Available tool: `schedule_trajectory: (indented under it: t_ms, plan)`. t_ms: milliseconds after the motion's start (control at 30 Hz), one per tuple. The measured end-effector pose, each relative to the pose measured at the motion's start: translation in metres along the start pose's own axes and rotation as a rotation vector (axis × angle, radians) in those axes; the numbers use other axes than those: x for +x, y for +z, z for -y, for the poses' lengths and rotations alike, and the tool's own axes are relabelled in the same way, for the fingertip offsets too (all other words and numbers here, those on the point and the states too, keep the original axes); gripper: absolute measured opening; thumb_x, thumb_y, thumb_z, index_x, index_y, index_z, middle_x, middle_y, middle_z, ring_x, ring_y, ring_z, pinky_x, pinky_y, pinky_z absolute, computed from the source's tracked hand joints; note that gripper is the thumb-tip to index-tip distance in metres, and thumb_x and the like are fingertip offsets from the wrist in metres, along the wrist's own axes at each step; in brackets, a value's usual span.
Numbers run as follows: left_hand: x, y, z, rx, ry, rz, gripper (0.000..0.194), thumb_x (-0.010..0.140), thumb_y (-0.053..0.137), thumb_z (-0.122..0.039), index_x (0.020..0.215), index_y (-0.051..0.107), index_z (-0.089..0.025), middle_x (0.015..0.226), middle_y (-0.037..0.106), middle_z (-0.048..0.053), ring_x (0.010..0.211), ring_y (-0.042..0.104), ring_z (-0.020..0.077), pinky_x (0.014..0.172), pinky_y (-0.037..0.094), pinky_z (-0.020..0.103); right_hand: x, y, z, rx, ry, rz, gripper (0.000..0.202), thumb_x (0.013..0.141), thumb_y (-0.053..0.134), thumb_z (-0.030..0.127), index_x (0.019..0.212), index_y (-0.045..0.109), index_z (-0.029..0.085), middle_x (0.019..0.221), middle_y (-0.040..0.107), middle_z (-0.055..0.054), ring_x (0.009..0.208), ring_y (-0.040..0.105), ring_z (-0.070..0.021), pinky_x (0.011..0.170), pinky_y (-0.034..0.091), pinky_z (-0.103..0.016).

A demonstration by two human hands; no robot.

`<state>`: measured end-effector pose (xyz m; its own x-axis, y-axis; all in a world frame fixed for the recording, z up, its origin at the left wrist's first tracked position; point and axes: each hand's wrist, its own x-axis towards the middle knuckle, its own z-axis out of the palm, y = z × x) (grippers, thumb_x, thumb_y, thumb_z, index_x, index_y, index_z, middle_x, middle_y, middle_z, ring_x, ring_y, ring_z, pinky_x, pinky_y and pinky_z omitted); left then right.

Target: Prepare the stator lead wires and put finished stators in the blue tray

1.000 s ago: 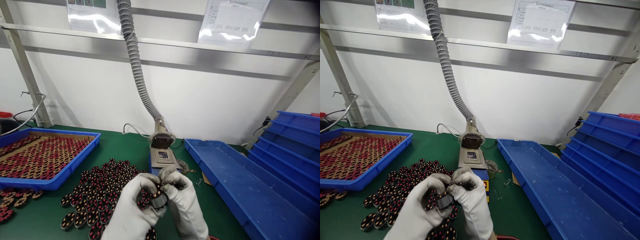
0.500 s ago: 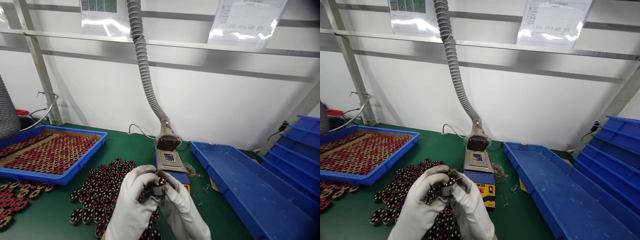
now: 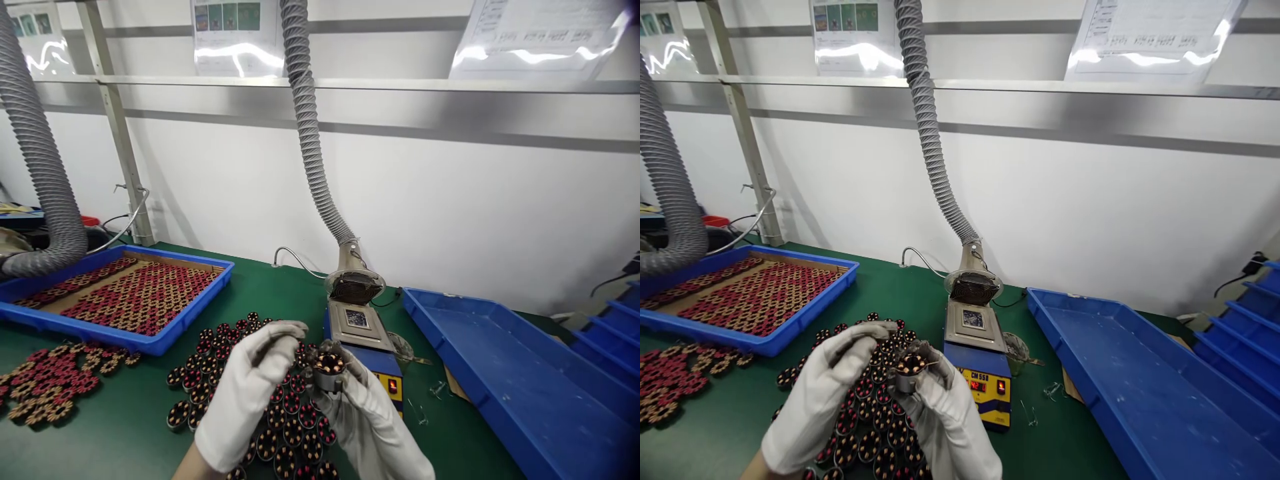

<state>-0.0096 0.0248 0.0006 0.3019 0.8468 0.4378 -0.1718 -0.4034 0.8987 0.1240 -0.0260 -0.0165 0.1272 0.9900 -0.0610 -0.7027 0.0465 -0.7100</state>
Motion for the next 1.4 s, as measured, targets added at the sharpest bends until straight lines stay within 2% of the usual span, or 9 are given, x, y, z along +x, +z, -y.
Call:
schedule_trajectory:
  t_ms: [133,267,367,533,667,833,1000,1167,1400]
  plan:
    - [0.001,0.006,-0.001,0.081,0.112,0.135,0.026,0.067,0.055,-0.007,0.086,0.067,-0.020,0.097,0.065,0.004,0.092,0.058,0.0180,0.083,0.046,0.023,0.003,0.004,-0.005,0.062,0.000,0.051,0.031,0.058,0.079,0.020,0.087,0.067,0.022,0.089,0.070,-0.001,0.081,0.064,-0.0151,0.088,0.045,-0.033]
    - [0.000,0.004,0.002,0.046,0.191,-0.031,0.019,0.070,0.053,-0.007,0.073,0.067,-0.020,0.082,0.066,0.002,0.083,0.060,0.0161,0.076,0.049,0.021,0.000,0.002,-0.004,0.056,0.020,0.047,0.035,0.058,0.079,0.021,0.091,0.067,0.020,0.093,0.070,-0.003,0.084,0.064,-0.0156,0.086,0.046,-0.031]
    - [-0.002,-0.003,0.001,0.093,0.153,-0.131,0.019,0.078,0.051,-0.009,0.081,0.065,-0.022,0.091,0.065,0.000,0.088,0.059,0.0137,0.080,0.047,0.019,-0.004,-0.001,0.000,0.119,0.077,0.121,0.033,0.063,0.075,0.027,0.095,0.066,0.022,0.095,0.070,-0.003,0.085,0.064,-0.0165,0.080,0.048,-0.032]
    - [-0.004,0.000,0.001,0.395,0.311,0.152,0.048,0.068,0.065,-0.007,0.110,0.054,-0.027,0.115,0.055,0.003,0.105,0.051,0.0192,0.094,0.041,0.032,0.000,-0.004,-0.002,0.187,0.120,0.260,0.024,0.072,0.065,0.041,0.089,0.067,0.025,0.093,0.070,-0.002,0.075,0.063,-0.0146,0.070,0.049,-0.030]
    - [0.000,0.005,0.002,0.331,0.467,0.177,0.037,0.071,0.070,-0.018,0.105,0.058,-0.025,0.103,0.061,0.005,0.097,0.055,0.0209,0.088,0.045,0.034,0.001,-0.004,-0.005,0.159,0.132,0.243,0.026,0.071,0.065,0.043,0.089,0.066,0.024,0.090,0.069,-0.001,0.068,0.061,-0.0133,0.065,0.049,-0.029]
    - [0.001,0.001,0.006,0.071,0.281,0.134,0.010,0.078,0.059,-0.017,0.084,0.067,-0.020,0.091,0.066,0.005,0.090,0.059,0.0199,0.081,0.049,0.028,-0.004,0.002,-0.007,0.226,0.198,0.273,0.022,0.069,0.069,0.035,0.087,0.066,0.021,0.086,0.070,-0.001,0.075,0.063,-0.0146,0.069,0.049,-0.030]
    - [-0.002,-0.006,0.006,-0.150,0.084,-0.112,0.014,0.082,0.053,-0.016,0.080,0.066,-0.021,0.090,0.067,0.001,0.087,0.061,0.0169,0.080,0.049,0.024,-0.004,-0.002,-0.006,0.186,0.205,0.288,0.028,0.069,0.070,0.035,0.093,0.066,0.021,0.089,0.071,-0.004,0.076,0.066,-0.0175,0.073,0.049,-0.034]
    - [-0.003,-0.007,-0.005,0.107,0.063,0.193,0.051,0.061,0.071,-0.006,0.106,0.060,-0.029,0.113,0.059,0.000,0.104,0.054,0.0206,0.091,0.044,0.028,-0.001,-0.001,-0.003,0.264,0.206,0.329,0.027,0.071,0.065,0.042,0.089,0.067,0.022,0.096,0.069,-0.005,0.086,0.063,-0.0193,0.082,0.045,-0.038]
    - [0.002,-0.009,0.005,0.134,0.220,0.220,0.022,0.071,0.068,-0.016,0.093,0.065,-0.022,0.105,0.061,0.006,0.099,0.055,0.0225,0.090,0.045,0.034,-0.001,0.007,-0.006,0.254,0.283,0.366,0.032,0.064,0.068,0.050,0.082,0.066,0.024,0.081,0.069,-0.001,0.079,0.062,-0.0174,0.080,0.046,-0.038]
